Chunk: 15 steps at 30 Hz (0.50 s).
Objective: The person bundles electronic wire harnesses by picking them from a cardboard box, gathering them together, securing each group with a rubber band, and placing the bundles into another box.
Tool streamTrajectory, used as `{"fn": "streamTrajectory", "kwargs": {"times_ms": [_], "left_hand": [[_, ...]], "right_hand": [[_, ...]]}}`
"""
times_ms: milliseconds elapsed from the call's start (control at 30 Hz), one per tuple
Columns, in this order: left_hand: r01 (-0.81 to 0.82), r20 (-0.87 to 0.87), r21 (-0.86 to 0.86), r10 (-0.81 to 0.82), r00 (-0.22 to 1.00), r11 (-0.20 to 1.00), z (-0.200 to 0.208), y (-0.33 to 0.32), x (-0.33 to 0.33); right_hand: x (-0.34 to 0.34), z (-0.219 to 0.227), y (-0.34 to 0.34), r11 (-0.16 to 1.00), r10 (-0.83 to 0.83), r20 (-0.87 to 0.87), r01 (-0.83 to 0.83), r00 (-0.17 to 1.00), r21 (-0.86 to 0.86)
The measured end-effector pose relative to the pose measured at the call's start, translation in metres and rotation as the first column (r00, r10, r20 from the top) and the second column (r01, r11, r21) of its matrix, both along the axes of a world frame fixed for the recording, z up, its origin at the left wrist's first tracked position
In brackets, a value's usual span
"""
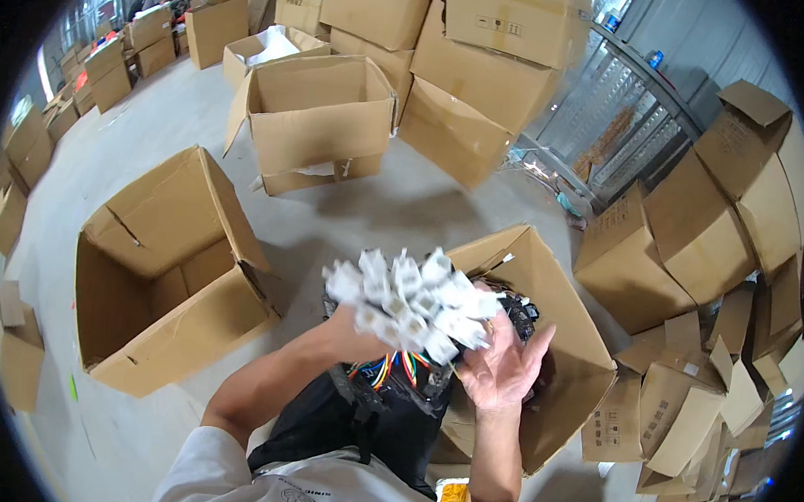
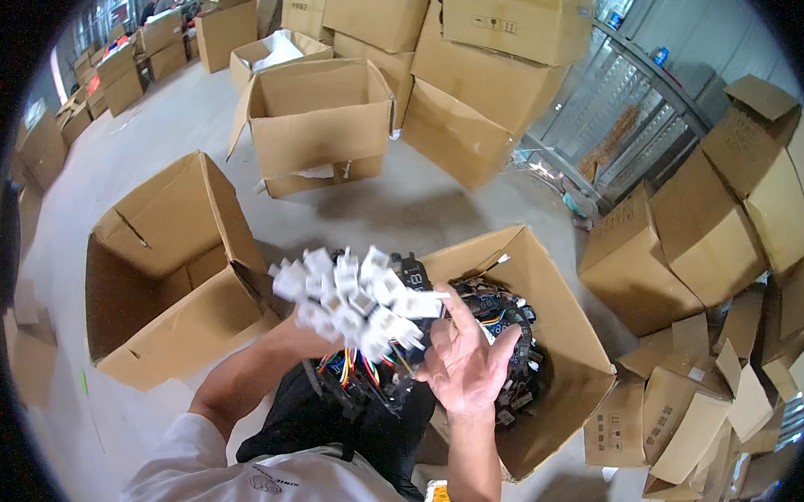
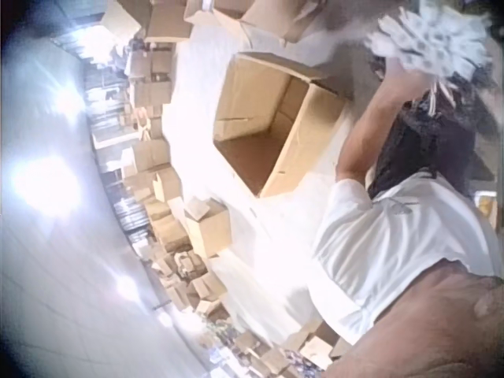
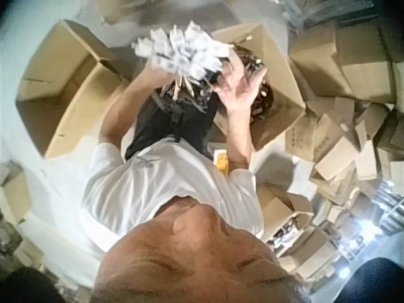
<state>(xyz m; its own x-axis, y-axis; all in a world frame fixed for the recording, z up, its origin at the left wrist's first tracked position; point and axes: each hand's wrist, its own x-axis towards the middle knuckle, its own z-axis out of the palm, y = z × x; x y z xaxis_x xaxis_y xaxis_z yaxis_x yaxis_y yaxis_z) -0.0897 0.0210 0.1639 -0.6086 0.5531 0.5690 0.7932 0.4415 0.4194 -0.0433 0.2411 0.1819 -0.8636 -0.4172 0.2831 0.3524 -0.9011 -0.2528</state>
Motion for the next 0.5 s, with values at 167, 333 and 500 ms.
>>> {"fn": "streamTrajectory", "kwargs": {"times_ms": [167, 333, 500], "left_hand": [[0.151, -0.022, 0.029, -0.150, 0.988, 0.988, 0.045, 0.002, 0.005], [-0.103, -0.133, -0.321, 0.063, 0.989, 0.941, 0.024, 0.008, 0.008], [-0.102, 0.173, 0.057, 0.091, 0.981, 0.993, 0.035, 0.001, -0.024]], "right_hand": [[-0.005, 0.028, 0.031, 0.991, 0.022, -0.211, 0.006, 0.977, 0.131], [0.021, 0.083, 0.023, 0.353, 0.477, -0.582, 0.464, 0.658, 0.813], [0.036, 0.087, -0.034, -0.227, 0.623, -0.630, 0.878, 0.464, 0.422]]}}
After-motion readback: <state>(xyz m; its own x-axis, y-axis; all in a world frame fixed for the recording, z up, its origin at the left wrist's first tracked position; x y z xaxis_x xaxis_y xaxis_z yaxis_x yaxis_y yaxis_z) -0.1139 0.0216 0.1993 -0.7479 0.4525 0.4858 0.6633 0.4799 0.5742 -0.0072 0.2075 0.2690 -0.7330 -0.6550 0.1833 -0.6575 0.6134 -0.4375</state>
